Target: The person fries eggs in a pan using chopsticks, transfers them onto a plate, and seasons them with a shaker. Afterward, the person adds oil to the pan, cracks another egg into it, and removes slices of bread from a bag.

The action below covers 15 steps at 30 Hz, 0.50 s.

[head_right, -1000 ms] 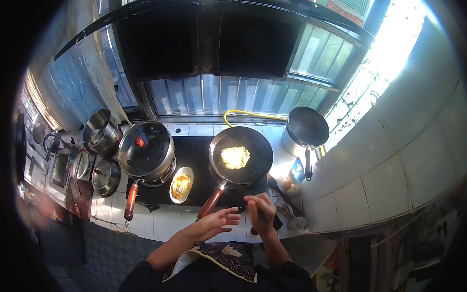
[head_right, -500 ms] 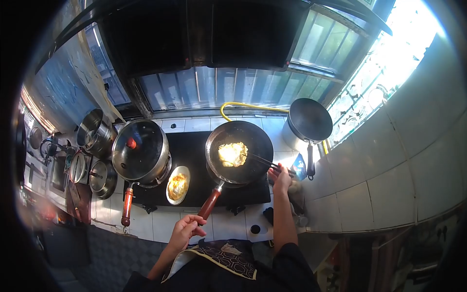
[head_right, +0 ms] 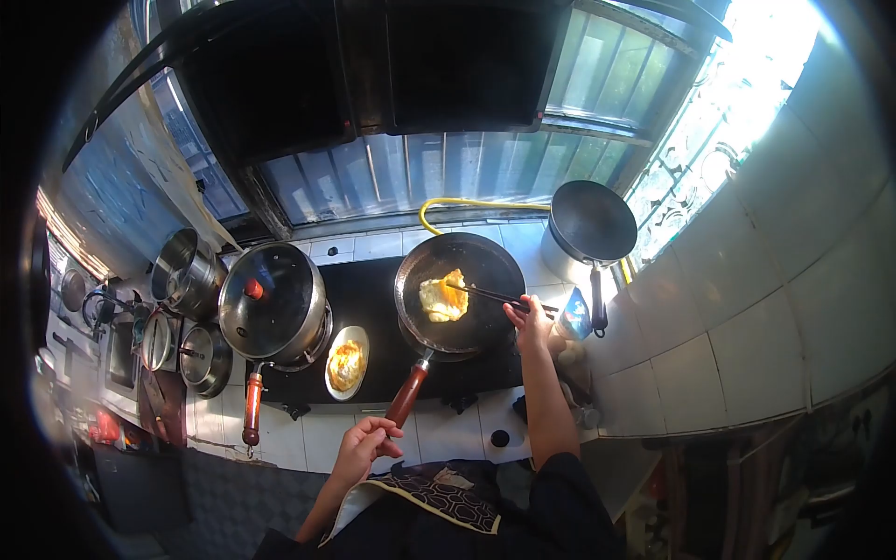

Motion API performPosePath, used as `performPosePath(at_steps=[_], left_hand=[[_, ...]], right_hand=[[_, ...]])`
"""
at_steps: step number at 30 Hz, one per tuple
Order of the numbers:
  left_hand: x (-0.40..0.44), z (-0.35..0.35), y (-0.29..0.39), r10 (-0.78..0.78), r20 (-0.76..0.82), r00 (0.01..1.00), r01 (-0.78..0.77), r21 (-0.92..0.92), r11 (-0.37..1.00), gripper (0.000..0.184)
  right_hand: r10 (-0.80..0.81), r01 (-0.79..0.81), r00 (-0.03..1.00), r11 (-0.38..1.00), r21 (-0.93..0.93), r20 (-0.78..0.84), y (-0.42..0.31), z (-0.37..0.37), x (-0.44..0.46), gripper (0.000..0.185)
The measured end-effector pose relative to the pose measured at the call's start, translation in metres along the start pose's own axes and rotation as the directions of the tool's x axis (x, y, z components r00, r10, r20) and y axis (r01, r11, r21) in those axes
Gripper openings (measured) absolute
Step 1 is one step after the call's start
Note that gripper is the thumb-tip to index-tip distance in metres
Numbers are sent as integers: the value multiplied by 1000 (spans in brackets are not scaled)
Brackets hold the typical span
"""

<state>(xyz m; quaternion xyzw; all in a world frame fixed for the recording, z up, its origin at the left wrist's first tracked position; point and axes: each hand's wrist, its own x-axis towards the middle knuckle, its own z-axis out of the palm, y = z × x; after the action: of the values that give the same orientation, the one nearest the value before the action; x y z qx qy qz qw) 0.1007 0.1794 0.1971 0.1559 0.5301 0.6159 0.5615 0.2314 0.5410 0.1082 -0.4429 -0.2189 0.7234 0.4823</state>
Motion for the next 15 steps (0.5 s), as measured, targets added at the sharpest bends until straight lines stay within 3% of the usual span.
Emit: performPosePath(at_steps=[15], left_hand=[[0, -1, -3, 8, 7, 1000, -8, 3, 1000, 20]], right_hand=[[-15, 13, 993, 1000, 16, 115, -26, 20, -37, 17]])
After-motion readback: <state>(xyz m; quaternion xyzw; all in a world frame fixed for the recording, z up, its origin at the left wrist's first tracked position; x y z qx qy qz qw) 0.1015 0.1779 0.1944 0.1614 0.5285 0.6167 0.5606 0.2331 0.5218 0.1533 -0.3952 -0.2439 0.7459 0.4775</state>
